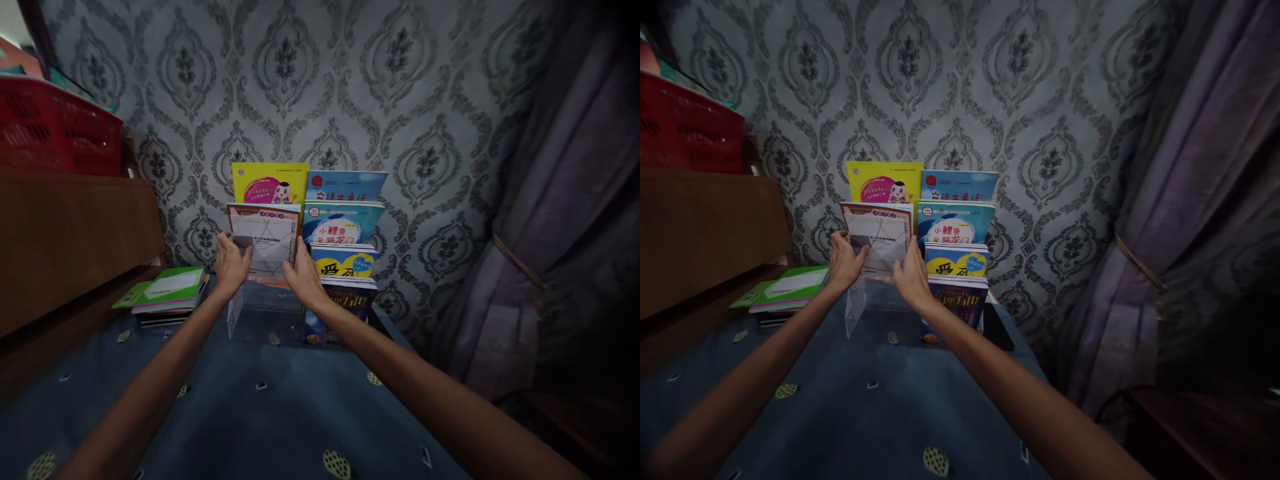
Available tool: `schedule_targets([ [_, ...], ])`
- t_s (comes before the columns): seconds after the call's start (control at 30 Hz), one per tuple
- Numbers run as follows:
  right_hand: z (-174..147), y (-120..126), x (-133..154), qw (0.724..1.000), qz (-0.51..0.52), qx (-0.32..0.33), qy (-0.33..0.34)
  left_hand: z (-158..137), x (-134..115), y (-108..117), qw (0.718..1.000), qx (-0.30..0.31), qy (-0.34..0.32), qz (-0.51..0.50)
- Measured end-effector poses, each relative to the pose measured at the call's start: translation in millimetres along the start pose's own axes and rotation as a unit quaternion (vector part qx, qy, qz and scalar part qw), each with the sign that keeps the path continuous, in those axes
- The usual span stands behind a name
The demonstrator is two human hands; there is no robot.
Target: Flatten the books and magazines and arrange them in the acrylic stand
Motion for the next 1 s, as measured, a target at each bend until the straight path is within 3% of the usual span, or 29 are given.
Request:
schedule_targets([
  [0.2,1,-3,1,1.000,-0.010,0.002,-0.016,-4,-6,0,1.000,-0.009,0.020,-0.022],
  [0.5,0,-6,-7,1.000,0.008,-0.004,0.013,-6,-10,-3,0.999,-0.007,0.025,-0.022],
  [0.8,-6,0,-2,1.000,0.021,0.021,0.003,-7,-11,3,0.999,0.028,0.018,-0.002],
  [1.0,-19,-6,-5,0.999,0.014,-0.002,0.033,-8,-6,9,0.997,0.057,0.002,0.045],
])
Point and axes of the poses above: each hand's wrist, its own z-axis towards the middle knuckle, its own y-axis out of the back of the hand, x = y × z, the point moved 2 cm from there along z, towards the middle knuckle, and after that the axes turned 15 degrees about x, right-handed, at the moved point
